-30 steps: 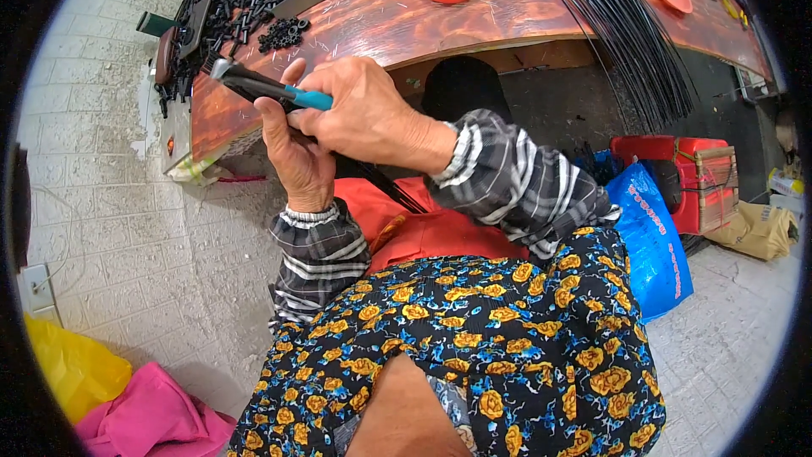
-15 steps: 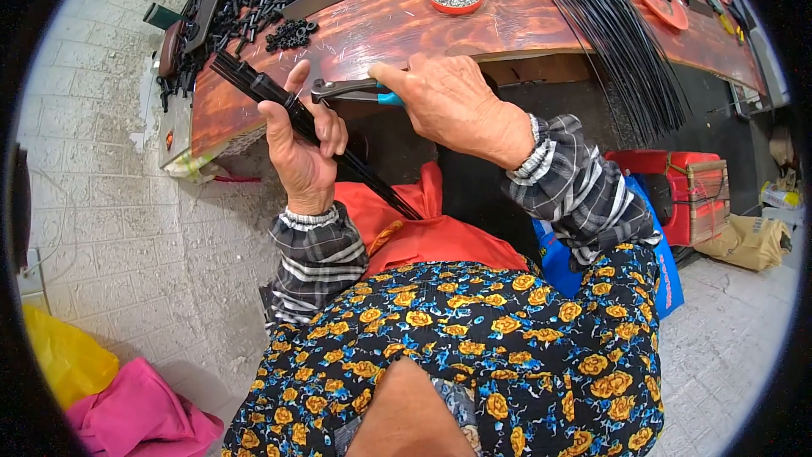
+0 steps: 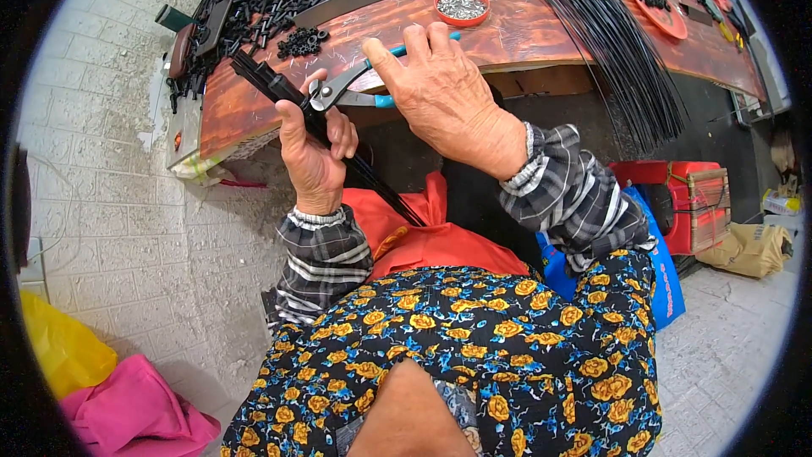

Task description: Assembling electronic wire harnesses by inserting wires into plastic connectors and securing them using pliers.

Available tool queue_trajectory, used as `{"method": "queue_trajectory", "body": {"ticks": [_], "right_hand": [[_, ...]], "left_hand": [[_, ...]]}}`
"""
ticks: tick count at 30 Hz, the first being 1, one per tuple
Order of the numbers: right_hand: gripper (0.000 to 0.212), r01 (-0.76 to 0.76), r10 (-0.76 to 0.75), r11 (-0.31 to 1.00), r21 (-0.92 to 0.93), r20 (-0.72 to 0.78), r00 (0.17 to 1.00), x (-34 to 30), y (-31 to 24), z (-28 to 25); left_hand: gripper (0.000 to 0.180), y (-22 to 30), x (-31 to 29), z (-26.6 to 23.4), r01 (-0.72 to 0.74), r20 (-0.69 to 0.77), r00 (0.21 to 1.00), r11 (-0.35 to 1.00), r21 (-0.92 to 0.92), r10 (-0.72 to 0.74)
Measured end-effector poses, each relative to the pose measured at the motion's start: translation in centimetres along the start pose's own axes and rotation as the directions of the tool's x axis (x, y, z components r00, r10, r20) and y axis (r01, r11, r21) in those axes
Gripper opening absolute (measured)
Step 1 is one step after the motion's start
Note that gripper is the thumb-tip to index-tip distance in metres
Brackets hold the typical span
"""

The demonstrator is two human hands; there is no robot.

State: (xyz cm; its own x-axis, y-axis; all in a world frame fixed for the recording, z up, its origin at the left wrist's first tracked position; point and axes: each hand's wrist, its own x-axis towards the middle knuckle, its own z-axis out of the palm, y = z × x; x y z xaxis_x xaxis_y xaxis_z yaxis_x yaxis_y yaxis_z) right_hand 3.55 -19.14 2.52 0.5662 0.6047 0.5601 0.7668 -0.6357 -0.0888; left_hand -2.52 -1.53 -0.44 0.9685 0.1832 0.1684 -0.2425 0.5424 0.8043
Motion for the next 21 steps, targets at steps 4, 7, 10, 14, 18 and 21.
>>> {"method": "queue_trajectory", "body": {"ticks": [4, 7, 10, 14, 18, 21], "right_hand": [[0.071, -0.061, 0.059, 0.994, -0.087, -0.03, 0.998, -0.6, -1.7, 0.1], [0.069, -0.163, 0.165, 0.983, -0.085, 0.009, 0.986, -1.2, -2.6, 1.0], [0.067, -0.227, 0.228, 0.973, -0.051, 0.016, 0.974, -1.7, -3.4, 1.3], [0.057, -0.292, 0.291, 0.956, 0.03, 0.038, 0.956, -2.1, -4.1, 2.6], [0.043, -0.288, 0.288, 0.957, 0.029, -0.001, 0.958, -2.0, -3.2, 3.0], [0.025, -0.117, 0.121, 0.992, 0.051, -0.097, 0.988, -1.0, -0.2, 2.9]], "left_hand": [[0.056, 0.0, 0.1, 0.0, -0.018, -0.041, 0.999, 1.0, 0.023, 0.018], [0.052, 0.0, 0.0, 0.1, -0.031, -0.094, 0.995, 0.998, 0.048, 0.035], [0.05, -0.1, 0.1, 0.5, -0.032, -0.142, 0.989, 0.997, 0.063, 0.041], [0.05, 0.0, 0.0, 0.5, -0.045, -0.154, 0.986, 0.995, 0.084, 0.057], [0.052, 0.0, 0.0, 0.1, -0.035, -0.127, 0.991, 0.998, 0.051, 0.042], [0.056, -0.2, 0.0, -0.7, -0.035, -0.057, 0.998, 0.999, -0.031, 0.033]]}}
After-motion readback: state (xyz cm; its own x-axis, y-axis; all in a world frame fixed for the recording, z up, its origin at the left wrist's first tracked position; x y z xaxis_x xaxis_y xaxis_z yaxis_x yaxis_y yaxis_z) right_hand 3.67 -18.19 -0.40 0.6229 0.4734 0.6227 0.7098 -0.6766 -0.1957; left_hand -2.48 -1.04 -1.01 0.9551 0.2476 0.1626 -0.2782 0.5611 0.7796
